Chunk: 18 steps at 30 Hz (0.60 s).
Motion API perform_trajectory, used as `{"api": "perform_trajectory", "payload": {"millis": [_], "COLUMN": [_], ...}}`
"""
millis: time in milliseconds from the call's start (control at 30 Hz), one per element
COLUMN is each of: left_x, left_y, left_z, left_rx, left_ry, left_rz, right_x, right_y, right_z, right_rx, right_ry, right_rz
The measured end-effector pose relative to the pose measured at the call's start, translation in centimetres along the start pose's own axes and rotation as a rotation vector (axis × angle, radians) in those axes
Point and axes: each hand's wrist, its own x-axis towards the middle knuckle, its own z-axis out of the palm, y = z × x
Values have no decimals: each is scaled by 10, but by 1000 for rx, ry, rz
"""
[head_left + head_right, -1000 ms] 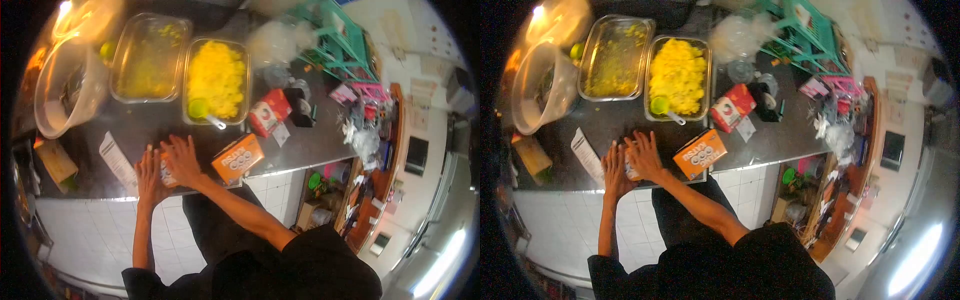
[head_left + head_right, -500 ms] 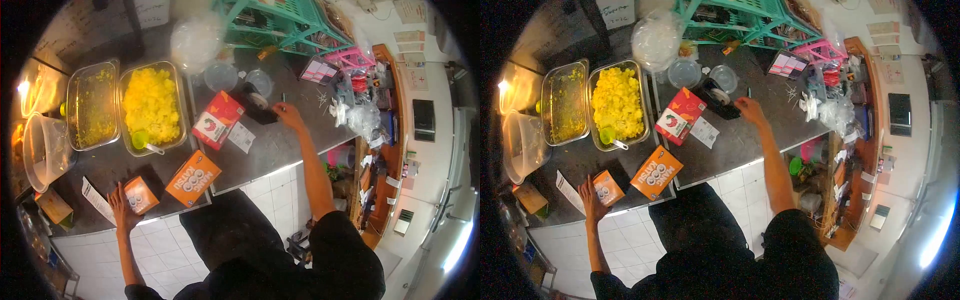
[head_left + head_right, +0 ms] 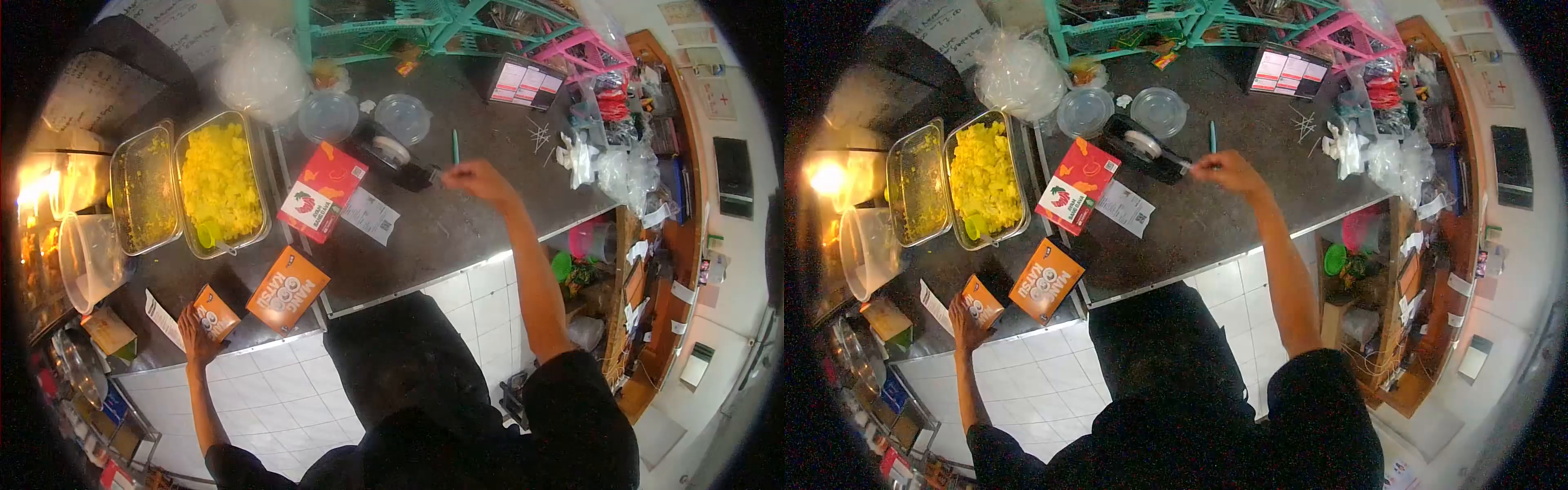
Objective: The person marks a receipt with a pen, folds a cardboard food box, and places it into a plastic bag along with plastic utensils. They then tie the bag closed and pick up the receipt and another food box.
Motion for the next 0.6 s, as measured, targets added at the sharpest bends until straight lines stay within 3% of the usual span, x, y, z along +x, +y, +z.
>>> {"api": "perform_trajectory", "payload": {"millis": [167,233,300,333,367,400,433,467,500,567,600], "left_x": [-2,-2,-10,-11,-13,-11,-10,-13,-12,-15,-16], "left_y": [29,39,30,15,1,19,12,14,18,12,11], "left_z": [0,-5,5,30,42,24,33,28,23,29,28], "left_rx": [-49,-143,-187,-174,-152,-174,-173,-233,-304,-276,-324], "left_ry": [105,80,78,145,214,221,301,310,323,291,294], "left_rz": [32,-17,-76,20,110,59,111,85,73,44,41], "right_x": [3,16,16,9,-7,-23,-34,-66,-84,-112,-114], "right_y": [55,47,56,90,82,85,95,61,80,42,-27], "right_z": [37,48,51,49,50,49,35,44,52,103,142], "right_rx": [115,-86,-488,-238,-406,-263,-421,-390,-372,237,137], "right_ry": [182,249,375,379,465,511,379,411,480,366,282], "right_rz": [219,357,367,374,365,162,258,173,125,54,-13]}}
